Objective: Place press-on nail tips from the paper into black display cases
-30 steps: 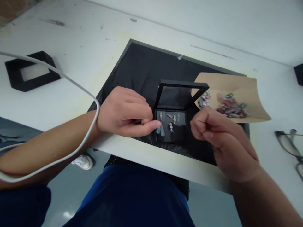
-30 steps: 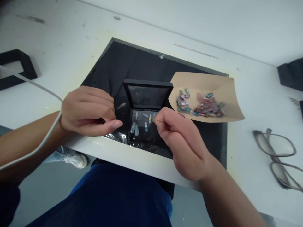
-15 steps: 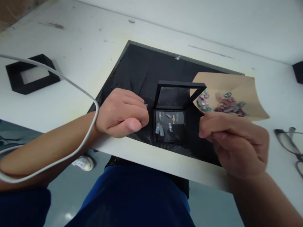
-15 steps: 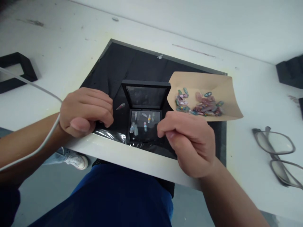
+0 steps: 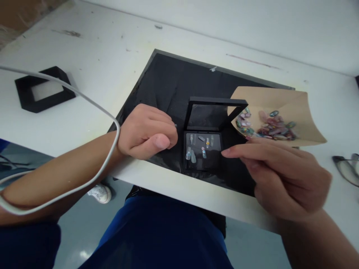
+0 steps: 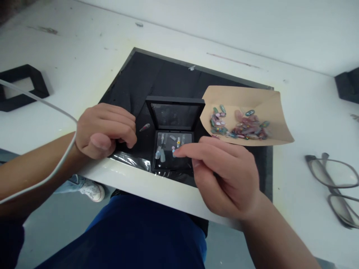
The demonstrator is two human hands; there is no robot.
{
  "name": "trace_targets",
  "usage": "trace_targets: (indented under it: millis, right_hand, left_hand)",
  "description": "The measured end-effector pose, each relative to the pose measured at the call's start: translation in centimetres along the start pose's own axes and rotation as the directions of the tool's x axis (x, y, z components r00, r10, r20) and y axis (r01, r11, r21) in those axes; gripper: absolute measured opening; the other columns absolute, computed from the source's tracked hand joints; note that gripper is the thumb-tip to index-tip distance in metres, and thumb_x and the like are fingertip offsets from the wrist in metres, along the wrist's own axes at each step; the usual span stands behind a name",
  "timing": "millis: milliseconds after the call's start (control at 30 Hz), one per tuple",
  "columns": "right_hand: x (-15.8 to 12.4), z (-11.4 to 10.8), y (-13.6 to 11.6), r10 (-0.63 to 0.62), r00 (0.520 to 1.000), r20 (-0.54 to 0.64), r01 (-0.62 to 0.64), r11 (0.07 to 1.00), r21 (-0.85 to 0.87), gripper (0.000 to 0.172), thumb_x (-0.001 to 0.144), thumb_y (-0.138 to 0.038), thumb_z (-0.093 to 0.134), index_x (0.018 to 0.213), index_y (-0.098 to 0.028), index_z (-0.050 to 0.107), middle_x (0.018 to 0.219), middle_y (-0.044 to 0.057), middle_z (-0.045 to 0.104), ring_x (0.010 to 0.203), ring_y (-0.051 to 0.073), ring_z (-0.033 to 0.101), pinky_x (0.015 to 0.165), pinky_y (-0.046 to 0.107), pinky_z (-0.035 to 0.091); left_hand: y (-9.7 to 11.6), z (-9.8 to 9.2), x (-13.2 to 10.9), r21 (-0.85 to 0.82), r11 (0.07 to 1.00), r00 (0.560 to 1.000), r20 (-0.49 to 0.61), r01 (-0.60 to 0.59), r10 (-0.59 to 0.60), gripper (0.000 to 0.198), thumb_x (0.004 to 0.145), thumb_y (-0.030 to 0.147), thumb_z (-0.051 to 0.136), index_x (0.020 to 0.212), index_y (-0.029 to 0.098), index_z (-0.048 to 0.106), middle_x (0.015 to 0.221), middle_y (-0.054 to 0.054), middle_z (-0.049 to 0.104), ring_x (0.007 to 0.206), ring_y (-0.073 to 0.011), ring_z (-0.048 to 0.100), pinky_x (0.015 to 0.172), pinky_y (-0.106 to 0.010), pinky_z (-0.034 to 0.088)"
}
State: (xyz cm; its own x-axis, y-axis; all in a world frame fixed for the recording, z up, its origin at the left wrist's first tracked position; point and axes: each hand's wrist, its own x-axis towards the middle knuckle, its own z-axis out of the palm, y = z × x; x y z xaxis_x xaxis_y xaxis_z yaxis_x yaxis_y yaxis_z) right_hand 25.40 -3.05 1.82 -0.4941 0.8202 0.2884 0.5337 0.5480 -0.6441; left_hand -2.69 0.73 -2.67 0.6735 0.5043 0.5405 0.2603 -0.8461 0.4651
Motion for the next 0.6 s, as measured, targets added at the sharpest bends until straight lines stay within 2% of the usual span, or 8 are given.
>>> trace_targets:
  millis: [100, 267, 400, 500, 600]
  right_hand:
    - [-0.4, 0.8, 0.6, 0.018, 0.999, -0.037, -0.017, 1.000, 0.013, 0.024, 0.091, -0.011, 0.051, 0.100, -0.028, 0.065, 0.074, -0.002, 0.069, 0.054, 0.014, 0.058, 0.054, 0.032, 0.044]
    - [-0.7, 1.6, 2.5, 0.082, 0.995, -0.059, -0.073, 0.987, 0.145, 0.019, 0.097, -0.020, 0.053, 0.113, -0.029, 0.055, 0.088, 0.000, 0.070, 0.068, 0.017, 0.066, 0.061, 0.033, 0.050]
    - [-0.6, 1.4, 3.3, 0.050, 0.999, -0.015, -0.048, 0.993, 0.107, 0.022, 0.096, -0.019, 0.055, 0.115, -0.028, 0.050, 0.084, -0.001, 0.069, 0.070, 0.018, 0.068, 0.068, 0.036, 0.052]
    - [-0.4, 1.4, 3.3, 0.044, 0.999, 0.019, -0.046, 0.989, 0.140, 0.022, 0.095, -0.016, 0.056, 0.113, -0.028, 0.048, 0.085, -0.001, 0.070, 0.070, 0.018, 0.068, 0.066, 0.035, 0.053]
    - [-0.3, 1.5, 3.2, 0.066, 0.997, -0.031, -0.057, 0.969, 0.238, 0.024, 0.097, -0.014, 0.053, 0.113, -0.029, 0.045, 0.088, -0.001, 0.071, 0.068, 0.015, 0.066, 0.062, 0.031, 0.052]
  left_hand:
    - [-0.1, 0.1, -0.1, 0.001, 1.000, 1.000, 0.004, -0.001, 0.001, 0.057, 0.107, 0.045, 0.019, 0.070, 0.020, 0.055, 0.057, -0.003, 0.057, 0.054, -0.0146, 0.055, 0.059, -0.028, 0.044]
    - [0.2, 0.1, -0.1, 0.014, 1.000, 1.000, -0.019, 0.016, -0.015, 0.055, 0.107, 0.046, 0.021, 0.069, 0.021, 0.054, 0.055, -0.003, 0.055, 0.054, -0.0148, 0.057, 0.059, -0.029, 0.045]
    - [0.5, -0.1, 0.3, 0.014, 1.000, 1.000, 0.005, 0.010, -0.010, 0.055, 0.107, 0.044, 0.023, 0.069, 0.020, 0.054, 0.055, -0.004, 0.056, 0.052, -0.0149, 0.057, 0.057, -0.029, 0.044]
    - [0.8, -0.4, 0.6, 0.008, 1.000, 0.999, 0.035, 0.005, -0.005, 0.053, 0.106, 0.042, 0.024, 0.068, 0.020, 0.054, 0.053, -0.004, 0.057, 0.050, -0.0153, 0.055, 0.055, -0.030, 0.043]
    - [1.0, -0.5, 0.8, 0.014, 1.000, 0.999, 0.054, 0.001, -0.001, 0.055, 0.106, 0.043, 0.025, 0.066, 0.020, 0.055, 0.051, -0.005, 0.056, 0.049, -0.0159, 0.054, 0.053, -0.032, 0.041]
